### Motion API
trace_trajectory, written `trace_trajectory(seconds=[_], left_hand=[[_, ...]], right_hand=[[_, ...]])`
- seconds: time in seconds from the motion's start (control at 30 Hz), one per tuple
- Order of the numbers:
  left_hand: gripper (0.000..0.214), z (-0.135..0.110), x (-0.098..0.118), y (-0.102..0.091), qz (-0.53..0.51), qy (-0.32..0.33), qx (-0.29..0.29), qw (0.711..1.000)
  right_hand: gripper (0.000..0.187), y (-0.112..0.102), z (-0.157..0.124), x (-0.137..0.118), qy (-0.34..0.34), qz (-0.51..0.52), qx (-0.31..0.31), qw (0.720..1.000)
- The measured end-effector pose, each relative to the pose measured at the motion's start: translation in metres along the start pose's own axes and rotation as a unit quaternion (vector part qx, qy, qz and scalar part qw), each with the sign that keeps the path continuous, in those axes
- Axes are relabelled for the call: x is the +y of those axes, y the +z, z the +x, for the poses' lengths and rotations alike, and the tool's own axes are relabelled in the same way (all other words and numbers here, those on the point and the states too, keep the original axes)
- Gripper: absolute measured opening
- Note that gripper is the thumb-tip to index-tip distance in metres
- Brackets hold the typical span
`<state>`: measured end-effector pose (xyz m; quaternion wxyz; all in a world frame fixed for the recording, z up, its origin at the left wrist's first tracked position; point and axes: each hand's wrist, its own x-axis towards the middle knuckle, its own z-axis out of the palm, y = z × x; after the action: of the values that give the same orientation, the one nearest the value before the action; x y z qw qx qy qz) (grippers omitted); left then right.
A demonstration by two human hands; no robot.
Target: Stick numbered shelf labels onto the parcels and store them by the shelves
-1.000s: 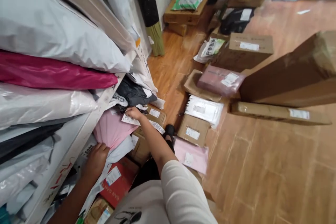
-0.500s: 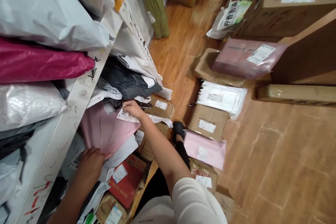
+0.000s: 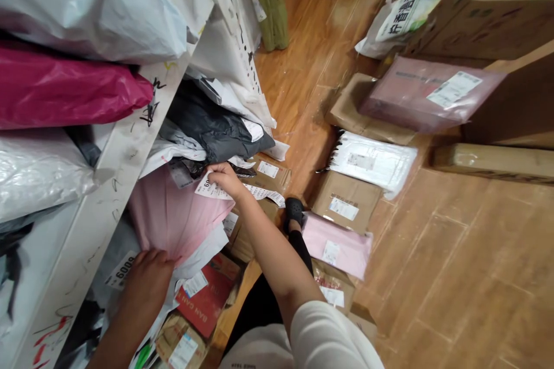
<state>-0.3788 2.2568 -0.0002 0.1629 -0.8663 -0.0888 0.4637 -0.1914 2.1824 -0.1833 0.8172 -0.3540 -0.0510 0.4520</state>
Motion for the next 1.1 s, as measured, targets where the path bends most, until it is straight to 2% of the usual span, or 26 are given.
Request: trace_trajectory(seconds=[0.27, 0.4, 0.57, 0.7, 0.87, 0.97, 1.1], left_hand=[[0.035, -0.001, -0.002, -0.003, -0.02, -0.001, -0.022, 1.0], [0.033, -0.001, -0.003, 0.002, -0.033, -0.01, -0.021, 0.999], [0.032, -0.002, -0.007, 0.021, -0.033, -0.015, 0.012, 0.999], [0.033, -0.005, -0.013, 0.037, -0.033, 0.011, 0.061, 0.998], [0.04, -0.007, -0.017, 0.047, -0.037, 0.029, 0.102, 0.994], [0.041, -0.007, -0.017, 0.05, -0.042, 0.036, 0.108, 0.993], [0.039, -0.007, -0.018, 0.05, -0.054, 0.03, 0.09, 0.994]], right_hand=[[0.014, -0.001, 0.0, 0.0, -0.006, 0.018, -0.008, 1.0], [0.013, -0.004, 0.0, 0.004, -0.009, 0.023, -0.024, 0.999], [0.012, -0.007, 0.0, 0.005, -0.018, 0.04, -0.032, 0.999], [0.011, -0.007, 0.0, 0.005, -0.027, 0.057, -0.037, 0.997], [0.012, -0.007, 0.001, 0.009, -0.042, 0.067, -0.032, 0.996], [0.011, -0.007, 0.002, 0.011, -0.027, 0.07, -0.023, 0.997], [0.005, -0.008, 0.003, 0.012, -0.035, 0.07, -0.026, 0.997]])
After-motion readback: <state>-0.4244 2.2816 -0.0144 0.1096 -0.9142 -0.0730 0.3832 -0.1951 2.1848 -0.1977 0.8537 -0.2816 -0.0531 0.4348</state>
